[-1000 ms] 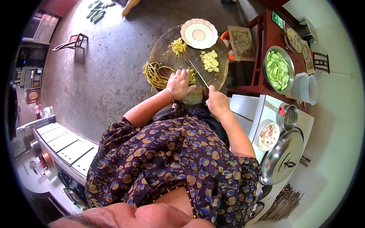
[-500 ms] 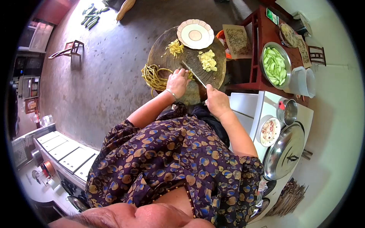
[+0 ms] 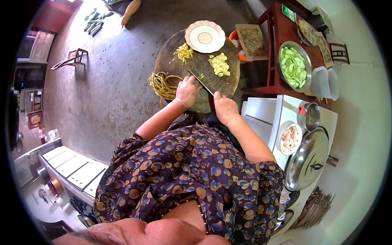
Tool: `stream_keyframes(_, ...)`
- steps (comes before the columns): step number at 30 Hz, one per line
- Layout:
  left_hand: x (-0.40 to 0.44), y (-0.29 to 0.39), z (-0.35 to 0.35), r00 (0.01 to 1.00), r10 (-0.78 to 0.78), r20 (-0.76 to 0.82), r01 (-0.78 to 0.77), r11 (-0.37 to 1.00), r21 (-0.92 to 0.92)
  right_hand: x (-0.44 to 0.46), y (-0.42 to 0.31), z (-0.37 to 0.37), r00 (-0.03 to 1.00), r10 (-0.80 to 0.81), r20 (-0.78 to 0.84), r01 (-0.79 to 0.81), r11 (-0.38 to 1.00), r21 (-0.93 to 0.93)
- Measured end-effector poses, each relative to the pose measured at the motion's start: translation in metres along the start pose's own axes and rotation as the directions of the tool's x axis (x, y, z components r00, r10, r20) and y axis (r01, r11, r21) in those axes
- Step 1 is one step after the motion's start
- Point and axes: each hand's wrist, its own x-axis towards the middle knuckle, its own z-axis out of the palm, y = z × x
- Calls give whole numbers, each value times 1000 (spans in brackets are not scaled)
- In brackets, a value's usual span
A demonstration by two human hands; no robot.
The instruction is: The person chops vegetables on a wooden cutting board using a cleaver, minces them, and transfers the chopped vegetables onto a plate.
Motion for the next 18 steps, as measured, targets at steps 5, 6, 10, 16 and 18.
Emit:
stream_keyframes(5,-2,-6,8,993,65,-101,-59,997,59,-5,11,-6,998,-33,-46,36,998,48)
stream_keyframes(6,-2,-6,9,992,69,-109,-62,996,65,-9,9,-9,999,-26,-41,28,998,53)
stream_keyframes(10,-3,-6,11,991,67,-114,-61,997,57,-19,7,-18,999,-31,-38,33,997,65)
stream_keyframes(16,-1,-8,10,997,40,-66,-38,999,37,-7,7,-9,998,-17,60,13,998,61)
stream_keyframes(18,-2,-4,9,998,32,-63,-30,999,29,4,-2,-4,999,-12,31,10,998,54)
